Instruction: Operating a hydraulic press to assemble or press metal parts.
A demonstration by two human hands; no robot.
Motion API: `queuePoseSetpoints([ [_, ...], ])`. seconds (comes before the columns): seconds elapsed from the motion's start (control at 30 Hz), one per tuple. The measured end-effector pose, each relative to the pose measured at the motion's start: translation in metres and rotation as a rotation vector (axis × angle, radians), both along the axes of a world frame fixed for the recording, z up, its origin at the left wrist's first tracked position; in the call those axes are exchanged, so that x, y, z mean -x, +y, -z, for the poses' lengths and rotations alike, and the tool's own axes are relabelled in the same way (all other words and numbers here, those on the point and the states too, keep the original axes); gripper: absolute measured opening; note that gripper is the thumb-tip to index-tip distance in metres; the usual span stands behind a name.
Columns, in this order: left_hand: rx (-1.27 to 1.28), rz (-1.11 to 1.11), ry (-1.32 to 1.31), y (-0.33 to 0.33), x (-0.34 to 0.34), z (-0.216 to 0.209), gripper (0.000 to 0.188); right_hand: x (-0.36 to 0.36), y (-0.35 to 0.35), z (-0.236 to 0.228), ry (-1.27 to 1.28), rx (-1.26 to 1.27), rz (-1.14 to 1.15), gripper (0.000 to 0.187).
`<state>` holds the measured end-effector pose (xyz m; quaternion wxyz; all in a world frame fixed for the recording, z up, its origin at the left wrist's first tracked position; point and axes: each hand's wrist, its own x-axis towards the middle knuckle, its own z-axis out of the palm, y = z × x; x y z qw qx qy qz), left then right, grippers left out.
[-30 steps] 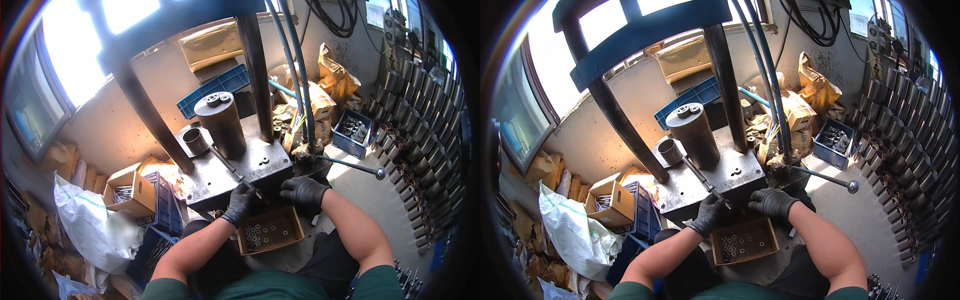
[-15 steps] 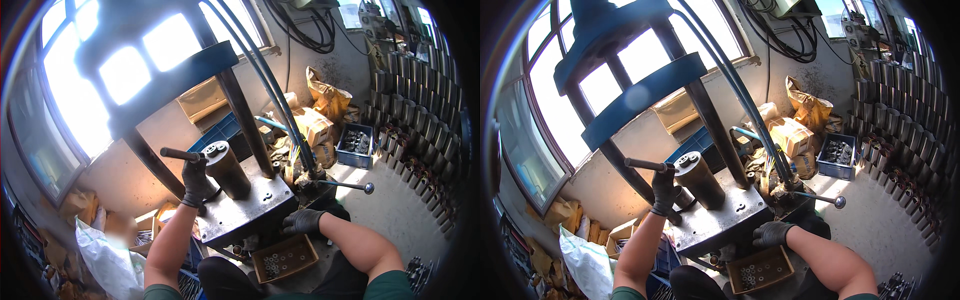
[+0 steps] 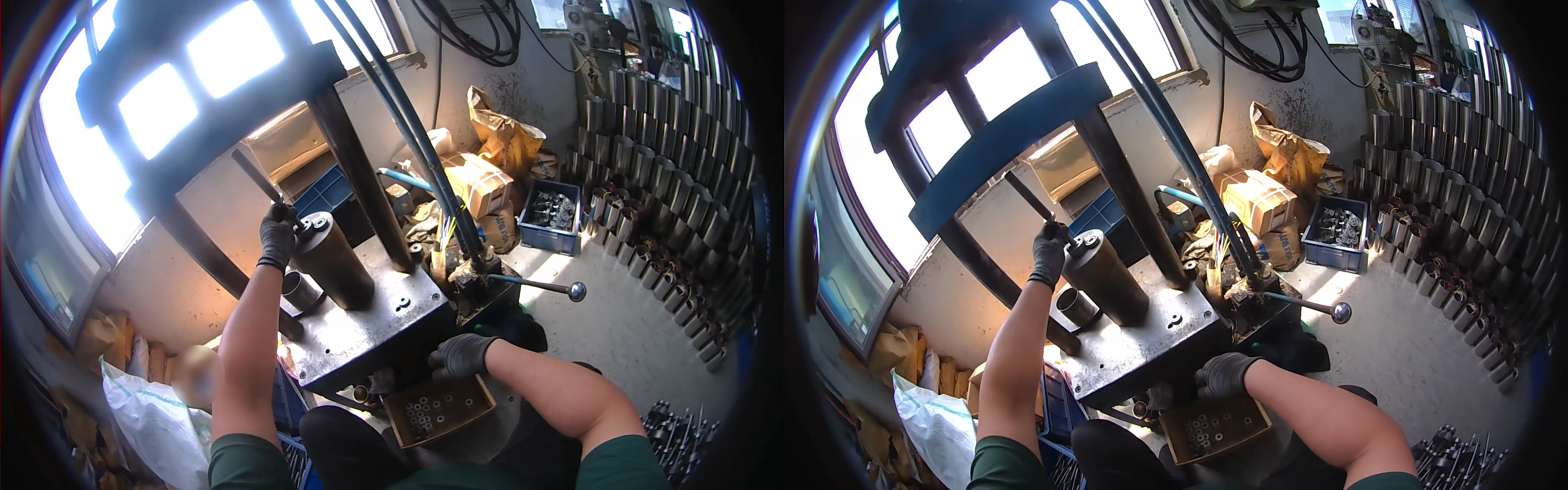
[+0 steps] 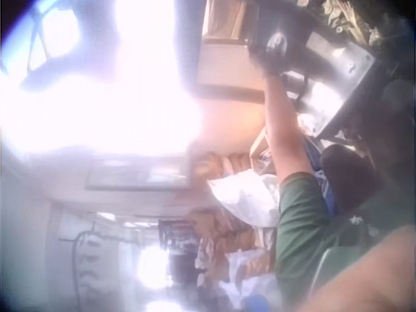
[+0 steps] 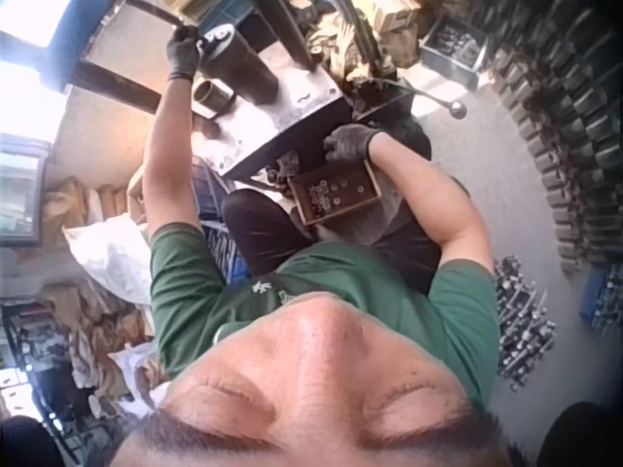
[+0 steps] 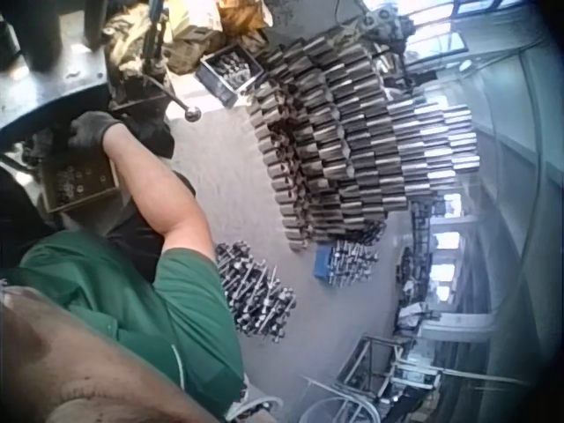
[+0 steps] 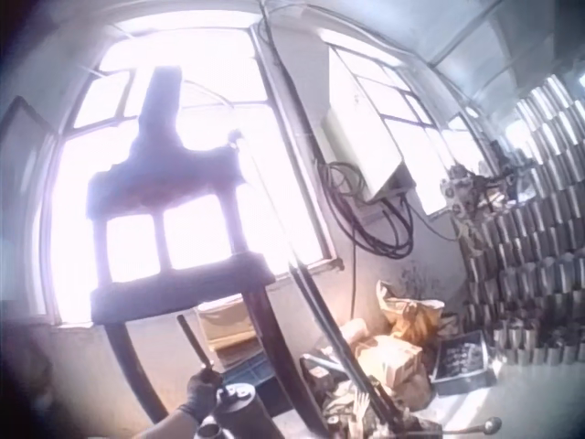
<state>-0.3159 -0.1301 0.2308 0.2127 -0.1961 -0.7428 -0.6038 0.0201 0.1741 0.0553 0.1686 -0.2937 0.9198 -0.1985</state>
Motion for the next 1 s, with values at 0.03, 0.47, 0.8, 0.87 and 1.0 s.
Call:
queuePoseSetpoints([
  [0.03, 0.063, -0.008, 0.011, 0.002, -0.003, -0.003, 0.006, 0.0, 0.0, -0.001, -0.012, -0.023, -0.013, 0.05],
  [0.47, 0.04, -0.162, -0.07, 0.023, -0.019, 0.007, 0.011, -0.028, 0.005, -0.024, 0.092, -0.068, -0.008, 0.048],
  [0.8, -0.027, -0.123, -0.143, 0.025, -0.036, 0.003, 0.026, -0.083, 0.082, -0.178, 0.808, -0.253, 0.297, 0.016],
  [0.87, -0.053, -0.107, -0.133, 0.024, -0.031, 0.004, 0.026, -0.081, 0.107, -0.195, 0.628, -0.362, 0.44, 0.02],
  [1.0, 0.042, -0.13, -0.11, 0.019, -0.016, 0.005, 0.025, -0.087, 0.126, -0.183, -0.04, -0.163, 0.485, 0.051],
])
